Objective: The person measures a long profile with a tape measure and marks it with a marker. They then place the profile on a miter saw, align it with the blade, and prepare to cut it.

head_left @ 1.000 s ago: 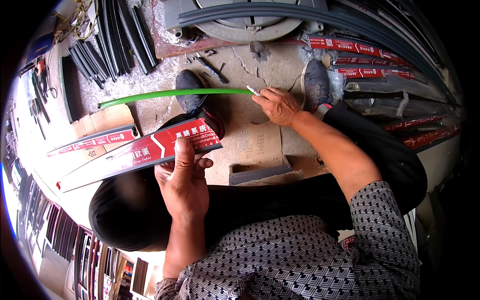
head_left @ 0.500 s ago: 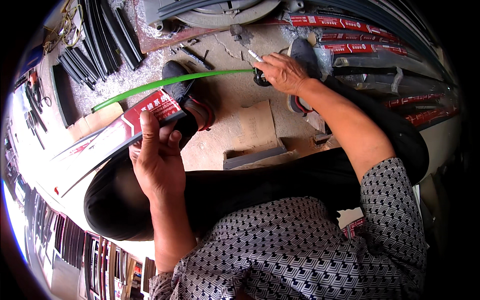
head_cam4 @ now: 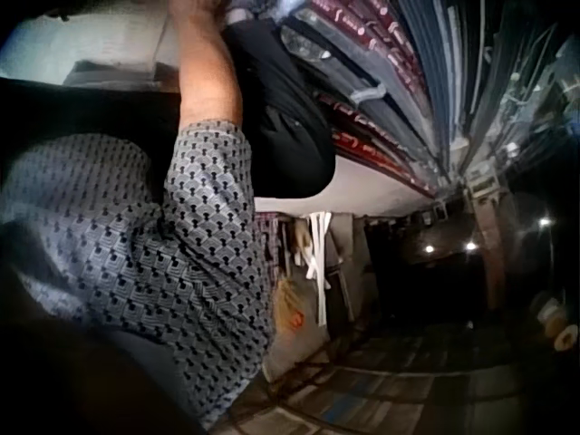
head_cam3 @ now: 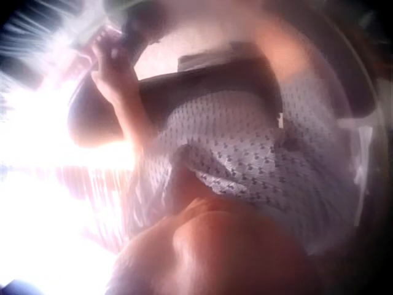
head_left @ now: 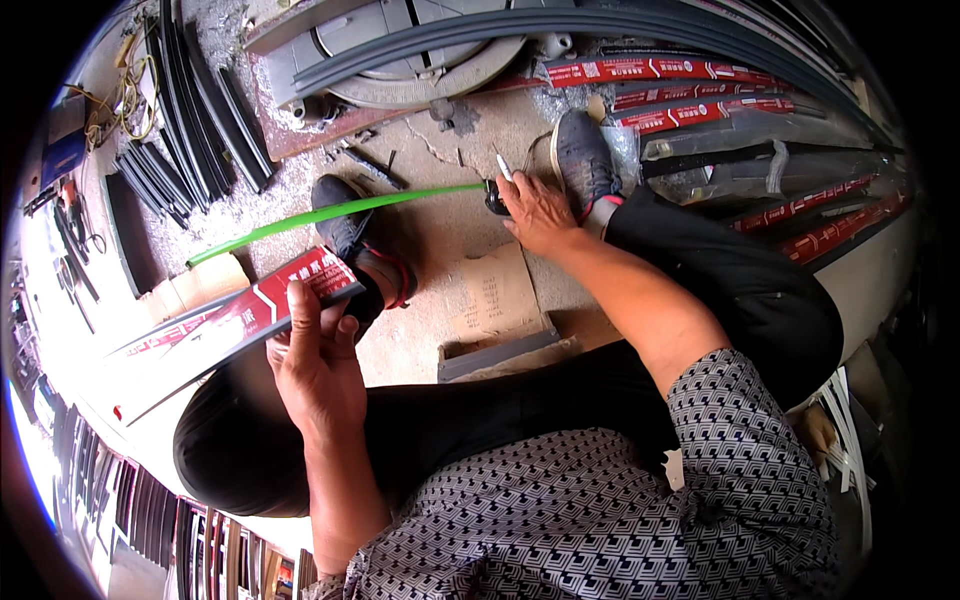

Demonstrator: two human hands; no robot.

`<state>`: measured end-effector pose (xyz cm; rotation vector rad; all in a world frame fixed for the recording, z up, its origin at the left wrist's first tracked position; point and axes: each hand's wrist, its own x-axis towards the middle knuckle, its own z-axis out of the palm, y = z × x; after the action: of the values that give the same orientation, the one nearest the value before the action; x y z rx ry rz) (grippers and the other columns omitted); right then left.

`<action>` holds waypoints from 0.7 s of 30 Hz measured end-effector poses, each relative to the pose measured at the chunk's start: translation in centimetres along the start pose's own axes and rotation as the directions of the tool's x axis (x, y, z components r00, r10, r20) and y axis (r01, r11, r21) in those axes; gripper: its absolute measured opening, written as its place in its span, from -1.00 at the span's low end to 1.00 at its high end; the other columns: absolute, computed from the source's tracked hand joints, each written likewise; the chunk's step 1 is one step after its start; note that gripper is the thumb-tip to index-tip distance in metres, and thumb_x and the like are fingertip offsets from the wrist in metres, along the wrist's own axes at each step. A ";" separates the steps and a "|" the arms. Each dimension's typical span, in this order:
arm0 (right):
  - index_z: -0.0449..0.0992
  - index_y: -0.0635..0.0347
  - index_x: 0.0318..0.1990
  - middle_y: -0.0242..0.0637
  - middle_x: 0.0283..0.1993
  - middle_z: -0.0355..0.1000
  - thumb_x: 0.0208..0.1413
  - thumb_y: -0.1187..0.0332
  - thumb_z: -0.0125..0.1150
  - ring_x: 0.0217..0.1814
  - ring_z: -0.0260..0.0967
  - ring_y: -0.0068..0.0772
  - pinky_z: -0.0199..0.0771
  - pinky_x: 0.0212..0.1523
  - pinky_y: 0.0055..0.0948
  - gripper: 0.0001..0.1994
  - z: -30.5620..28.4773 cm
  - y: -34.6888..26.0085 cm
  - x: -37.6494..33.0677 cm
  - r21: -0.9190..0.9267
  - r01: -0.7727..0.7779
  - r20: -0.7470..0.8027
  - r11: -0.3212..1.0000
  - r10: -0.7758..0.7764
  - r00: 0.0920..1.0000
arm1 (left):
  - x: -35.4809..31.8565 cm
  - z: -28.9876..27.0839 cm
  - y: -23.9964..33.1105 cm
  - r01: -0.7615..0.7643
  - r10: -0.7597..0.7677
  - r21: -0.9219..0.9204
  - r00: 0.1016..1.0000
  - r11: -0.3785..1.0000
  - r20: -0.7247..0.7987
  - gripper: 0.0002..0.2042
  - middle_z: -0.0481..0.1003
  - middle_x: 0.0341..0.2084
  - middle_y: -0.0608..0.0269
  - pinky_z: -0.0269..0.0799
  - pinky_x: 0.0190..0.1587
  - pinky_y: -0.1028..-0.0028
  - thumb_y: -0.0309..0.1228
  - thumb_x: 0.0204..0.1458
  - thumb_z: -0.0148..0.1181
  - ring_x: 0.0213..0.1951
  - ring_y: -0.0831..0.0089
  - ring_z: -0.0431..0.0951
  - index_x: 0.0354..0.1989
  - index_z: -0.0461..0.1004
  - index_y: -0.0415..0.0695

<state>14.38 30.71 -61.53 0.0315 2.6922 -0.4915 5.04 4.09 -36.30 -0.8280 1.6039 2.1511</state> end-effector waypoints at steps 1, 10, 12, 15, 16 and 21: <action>0.25 0.17 0.40 -0.13 0.17 0.29 0.11 0.22 0.39 0.21 0.35 -0.08 0.47 0.13 -0.12 -0.29 0.3 -0.1 0.3 -0.008 -0.017 -0.009 1.000 0.017 1.000 | 0.0 0.3 0.0 0.004 -0.003 0.021 0.999 1.000 -0.036 -0.82 0.66 -0.27 0.31 0.49 -0.35 0.58 -0.35 0.32 0.23 -0.37 0.55 0.67 -0.02 0.55 -0.14; 0.36 0.15 0.17 -0.14 0.06 0.32 0.01 0.14 0.49 0.14 0.40 -0.07 0.54 0.07 -0.12 -0.38 0.4 -0.8 1.1 0.077 0.059 -0.029 0.995 -0.056 0.998 | 0.3 0.7 -0.4 0.003 -0.004 0.092 1.000 0.996 0.011 -0.81 0.68 -0.22 0.26 0.56 -0.34 0.58 -0.36 0.32 0.21 -0.29 0.50 0.71 0.01 0.55 -0.15; 0.36 0.16 0.16 -0.13 0.06 0.32 0.00 0.12 0.49 0.14 0.40 -0.08 0.56 0.06 -0.13 -0.38 0.6 -2.0 1.2 0.120 0.075 -0.028 0.990 -0.073 0.997 | 0.3 0.8 -0.6 0.001 -0.002 0.122 1.000 0.993 0.003 -0.78 0.67 -0.22 0.23 0.57 -0.33 0.59 -0.34 0.31 0.23 -0.27 0.50 0.71 0.02 0.53 -0.17; 0.39 0.19 0.12 -0.11 0.04 0.34 -0.05 0.11 0.51 0.07 0.46 -0.05 0.58 0.02 -0.12 -0.38 0.8 -3.9 1.3 0.197 0.111 -0.064 0.974 -0.100 0.993 | 0.4 1.0 -0.6 0.010 -0.010 0.140 1.000 0.990 0.000 -0.79 0.66 -0.22 0.25 0.56 -0.33 0.59 -0.32 0.32 0.23 -0.28 0.51 0.70 0.01 0.51 -0.16; 0.38 0.18 0.12 -0.11 0.02 0.34 -0.06 0.13 0.51 0.05 0.47 -0.03 0.58 0.01 -0.11 -0.37 0.8 -4.6 1.3 0.233 0.110 -0.069 0.966 -0.096 0.993 | 0.2 1.5 -0.5 0.020 -0.018 0.134 1.000 0.991 -0.011 -0.82 0.66 -0.24 0.28 0.54 -0.35 0.59 -0.34 0.32 0.22 -0.31 0.52 0.70 -0.01 0.52 -0.13; 0.41 0.18 0.09 -0.09 -0.01 0.36 -0.06 0.09 0.51 0.04 0.50 -0.02 0.58 -0.01 -0.11 -0.39 -0.3 -7.7 1.8 0.313 0.135 -0.086 0.940 -0.113 0.990 | 0.1 2.0 -0.4 0.041 -0.036 0.133 0.998 0.990 -0.046 -0.84 0.66 -0.25 0.32 0.51 -0.36 0.59 -0.35 0.33 0.20 -0.32 0.55 0.69 -0.01 0.51 -0.09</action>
<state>11.93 23.52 -59.37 -0.0328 2.6611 -0.9772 4.69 6.14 -36.23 -0.8621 1.7181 1.9873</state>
